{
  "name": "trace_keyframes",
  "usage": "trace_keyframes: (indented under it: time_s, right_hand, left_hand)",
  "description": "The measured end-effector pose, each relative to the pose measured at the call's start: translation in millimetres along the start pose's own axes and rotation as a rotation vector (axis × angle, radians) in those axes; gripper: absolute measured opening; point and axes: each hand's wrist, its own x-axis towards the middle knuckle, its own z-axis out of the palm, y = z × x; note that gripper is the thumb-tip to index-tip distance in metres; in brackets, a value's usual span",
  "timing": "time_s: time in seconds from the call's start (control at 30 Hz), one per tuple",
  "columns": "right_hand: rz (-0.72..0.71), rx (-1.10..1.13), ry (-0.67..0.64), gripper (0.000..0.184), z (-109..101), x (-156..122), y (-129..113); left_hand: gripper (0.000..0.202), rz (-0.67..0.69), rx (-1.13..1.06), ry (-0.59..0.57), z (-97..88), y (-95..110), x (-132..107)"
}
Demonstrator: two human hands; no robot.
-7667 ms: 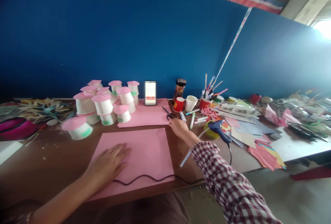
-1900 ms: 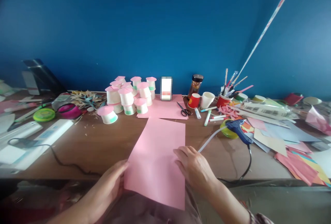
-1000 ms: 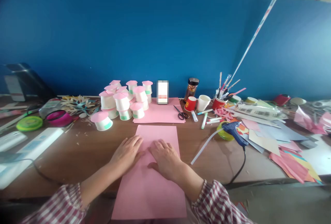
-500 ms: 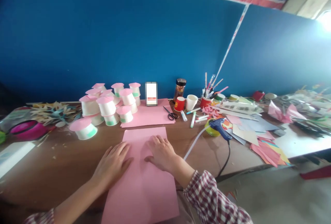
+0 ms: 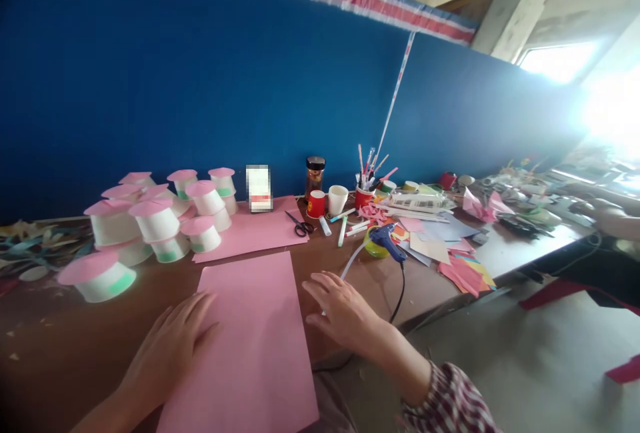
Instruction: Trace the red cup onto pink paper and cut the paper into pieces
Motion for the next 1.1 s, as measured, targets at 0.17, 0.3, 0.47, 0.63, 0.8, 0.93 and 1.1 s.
trace_keyframes:
  time_s: [0.17,0.3,0.47,0.63,0.8,0.93,1.1]
  right_hand:
    - [0.082,0.016,-0.035,0.051,-17.0,-29.5,14.3]
    - [0.074,0.011,-0.072,0.050,-24.7,-32.5,16.6]
    - [-0.003,-0.026,-0.044,0.044,-26.8,-14.7,25.5]
    - [-0.035,-0.090,0.006,0.040,-26.1,23.1,38.2]
    - [0.027,-0.188,-0.005,0.045,-29.7,90.0,51.9]
    - [0.214,-0.256,0.096,0.046,-41.8,153.9,70.7]
    - [0.459,-0.311,0.152,0.039,-44.9,214.1,96.8]
  left_hand:
    - [0.046,-0.018,-0.011,-0.017,1.8,-0.9,0.3]
    - [0.046,-0.025,-0.012,-0.006,3.6,-2.1,-0.2]
    - [0.045,0.009,-0.012,0.070,7.2,-5.0,-3.6]
    - [0.043,0.023,0.000,0.136,6.4,-3.7,-4.8]
    - [0.041,0.014,0.009,0.152,6.0,-3.0,-4.0]
    - [0.044,0.011,0.016,0.126,7.1,-4.0,-4.9]
    - [0.044,0.002,0.015,0.128,7.8,-4.5,-5.1]
